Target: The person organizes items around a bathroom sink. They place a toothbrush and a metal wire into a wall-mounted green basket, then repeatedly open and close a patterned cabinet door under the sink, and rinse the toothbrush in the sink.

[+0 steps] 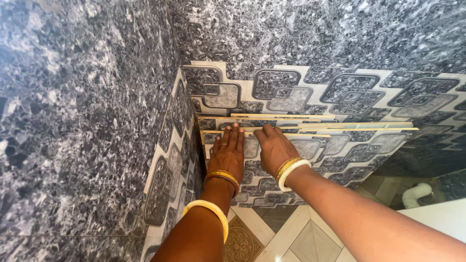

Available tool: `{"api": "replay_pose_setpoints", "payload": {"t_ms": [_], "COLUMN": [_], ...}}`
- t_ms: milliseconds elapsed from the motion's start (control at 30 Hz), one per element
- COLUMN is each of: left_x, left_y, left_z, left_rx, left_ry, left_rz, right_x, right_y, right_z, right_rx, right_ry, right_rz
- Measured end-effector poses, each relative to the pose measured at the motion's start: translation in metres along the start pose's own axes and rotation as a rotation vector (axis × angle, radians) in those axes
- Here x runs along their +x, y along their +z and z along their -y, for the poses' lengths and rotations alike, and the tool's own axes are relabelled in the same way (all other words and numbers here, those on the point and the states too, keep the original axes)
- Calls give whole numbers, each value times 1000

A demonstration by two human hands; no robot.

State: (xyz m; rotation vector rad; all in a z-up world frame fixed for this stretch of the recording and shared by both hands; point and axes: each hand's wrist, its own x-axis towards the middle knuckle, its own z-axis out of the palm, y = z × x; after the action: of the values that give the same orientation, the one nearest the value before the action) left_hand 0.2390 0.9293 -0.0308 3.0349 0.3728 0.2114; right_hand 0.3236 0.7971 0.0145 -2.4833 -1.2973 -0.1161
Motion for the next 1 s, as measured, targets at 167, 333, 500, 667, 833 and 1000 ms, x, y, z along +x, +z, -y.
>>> {"api": "replay_pose_setpoints", "payload": {"t_ms": [167,333,500,667,833,1000], "left_x": [0,4,6,11,22,12], "left_y": [-1,3,-12,-30,-31,-20], "left_z": [-7,-8,-16,-30,-26,-51], "left_rx": [237,159,284,318,345,344], "left_ry": [-13,-23,-42,-71,-115,15], "left_rz": [37,-20,81,374,256,199], "right_x": [0,-8,-11,-8,-12,-54], "right_y": [6,5,-6,-19,-26,-27], "right_z": [-1,4,15,20,11,-19], "right_rx": [-9,-68,-44,16,-5,-147], "right_ry": [-4,-51,22,166,133,139], "right_rz": [-31,-60,-10,173,261,353]}}
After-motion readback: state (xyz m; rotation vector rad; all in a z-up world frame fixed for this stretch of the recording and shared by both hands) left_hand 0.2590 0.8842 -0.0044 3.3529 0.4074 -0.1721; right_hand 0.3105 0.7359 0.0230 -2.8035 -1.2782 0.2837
